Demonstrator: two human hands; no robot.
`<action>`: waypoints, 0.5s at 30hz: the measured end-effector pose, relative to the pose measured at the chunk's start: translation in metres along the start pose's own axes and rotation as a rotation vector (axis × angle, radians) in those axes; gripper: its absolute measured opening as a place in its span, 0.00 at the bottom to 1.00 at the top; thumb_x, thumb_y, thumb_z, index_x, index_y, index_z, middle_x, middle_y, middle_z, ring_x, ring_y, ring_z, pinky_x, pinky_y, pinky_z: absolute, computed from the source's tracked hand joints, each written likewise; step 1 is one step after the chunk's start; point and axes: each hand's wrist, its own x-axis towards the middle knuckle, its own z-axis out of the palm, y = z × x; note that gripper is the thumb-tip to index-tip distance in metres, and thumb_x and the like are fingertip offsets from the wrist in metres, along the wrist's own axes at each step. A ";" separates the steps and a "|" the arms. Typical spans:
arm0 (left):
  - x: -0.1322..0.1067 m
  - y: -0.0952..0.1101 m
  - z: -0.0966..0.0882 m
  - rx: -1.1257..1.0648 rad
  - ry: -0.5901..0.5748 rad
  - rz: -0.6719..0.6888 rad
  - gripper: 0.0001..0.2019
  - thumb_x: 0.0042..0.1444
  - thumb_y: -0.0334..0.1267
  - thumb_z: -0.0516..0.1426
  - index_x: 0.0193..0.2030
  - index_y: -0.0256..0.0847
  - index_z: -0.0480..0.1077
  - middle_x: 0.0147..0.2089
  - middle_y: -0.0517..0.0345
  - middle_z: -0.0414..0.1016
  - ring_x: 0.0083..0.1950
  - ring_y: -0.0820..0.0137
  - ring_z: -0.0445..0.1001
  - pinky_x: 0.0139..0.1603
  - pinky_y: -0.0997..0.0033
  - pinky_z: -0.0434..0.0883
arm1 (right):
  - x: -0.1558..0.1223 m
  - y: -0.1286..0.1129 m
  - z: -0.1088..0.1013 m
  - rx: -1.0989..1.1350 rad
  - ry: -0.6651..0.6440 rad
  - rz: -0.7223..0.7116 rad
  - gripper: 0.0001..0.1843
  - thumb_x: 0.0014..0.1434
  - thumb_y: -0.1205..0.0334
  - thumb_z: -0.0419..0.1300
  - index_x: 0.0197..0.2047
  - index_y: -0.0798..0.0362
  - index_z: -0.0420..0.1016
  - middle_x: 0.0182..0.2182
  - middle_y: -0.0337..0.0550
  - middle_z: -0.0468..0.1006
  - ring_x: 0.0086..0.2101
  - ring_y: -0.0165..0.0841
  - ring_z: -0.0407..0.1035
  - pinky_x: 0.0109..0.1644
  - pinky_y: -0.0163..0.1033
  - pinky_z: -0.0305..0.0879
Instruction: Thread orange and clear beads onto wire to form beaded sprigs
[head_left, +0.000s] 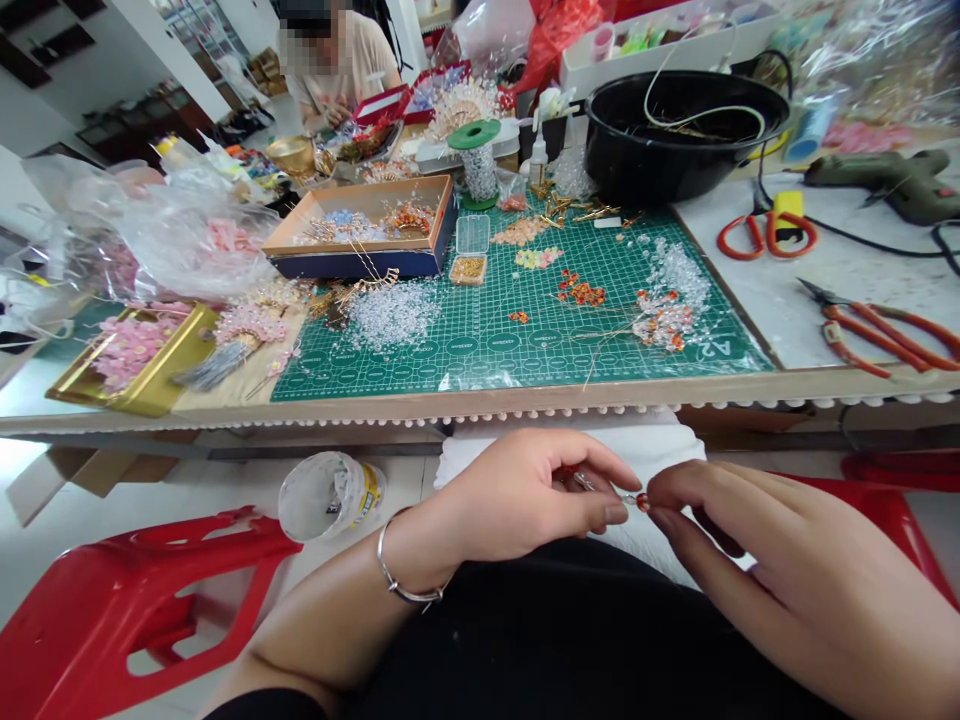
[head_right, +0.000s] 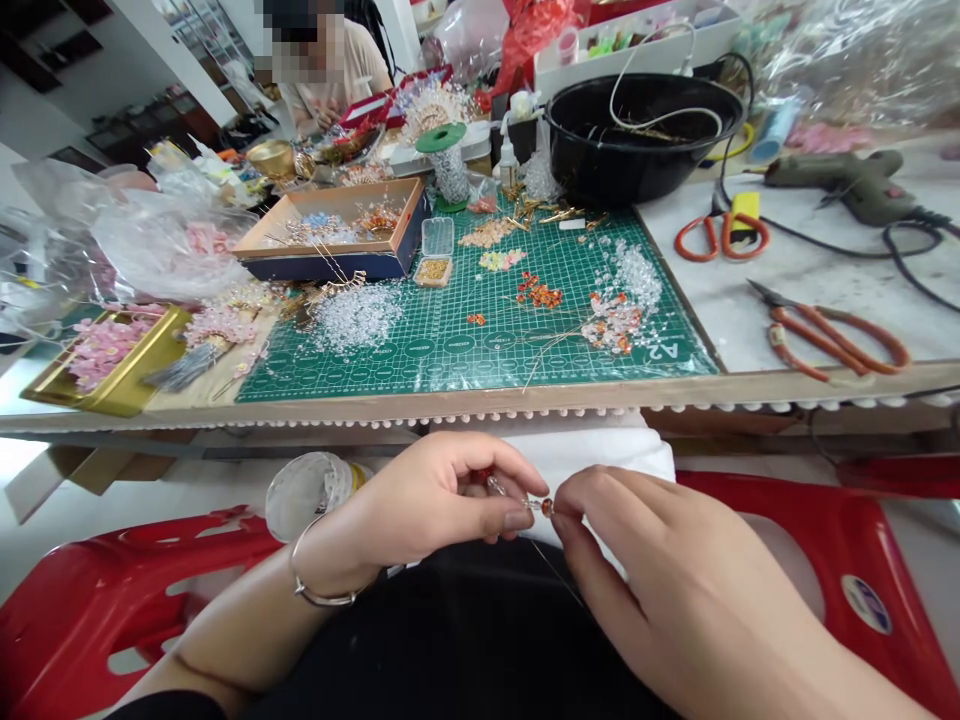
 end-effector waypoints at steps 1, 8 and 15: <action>-0.001 0.000 0.000 -0.019 0.001 0.003 0.11 0.53 0.35 0.68 0.43 0.38 0.78 0.32 0.61 0.76 0.32 0.76 0.72 0.39 0.75 0.71 | 0.000 0.001 0.000 0.036 -0.012 0.025 0.06 0.67 0.65 0.54 0.38 0.47 0.70 0.26 0.36 0.78 0.23 0.31 0.73 0.25 0.35 0.65; -0.001 -0.001 -0.007 0.007 -0.016 0.036 0.03 0.56 0.32 0.65 0.38 0.36 0.78 0.34 0.57 0.76 0.36 0.75 0.73 0.40 0.75 0.71 | -0.007 0.010 0.002 0.138 -0.127 0.181 0.06 0.66 0.62 0.54 0.38 0.46 0.72 0.29 0.38 0.80 0.24 0.32 0.73 0.26 0.35 0.68; 0.003 -0.008 -0.008 -0.161 -0.025 -0.028 0.14 0.53 0.38 0.69 0.43 0.37 0.74 0.33 0.58 0.76 0.33 0.73 0.76 0.41 0.70 0.73 | -0.007 0.009 0.001 0.098 -0.048 0.024 0.03 0.68 0.64 0.55 0.44 0.46 0.67 0.37 0.41 0.78 0.32 0.32 0.75 0.34 0.35 0.71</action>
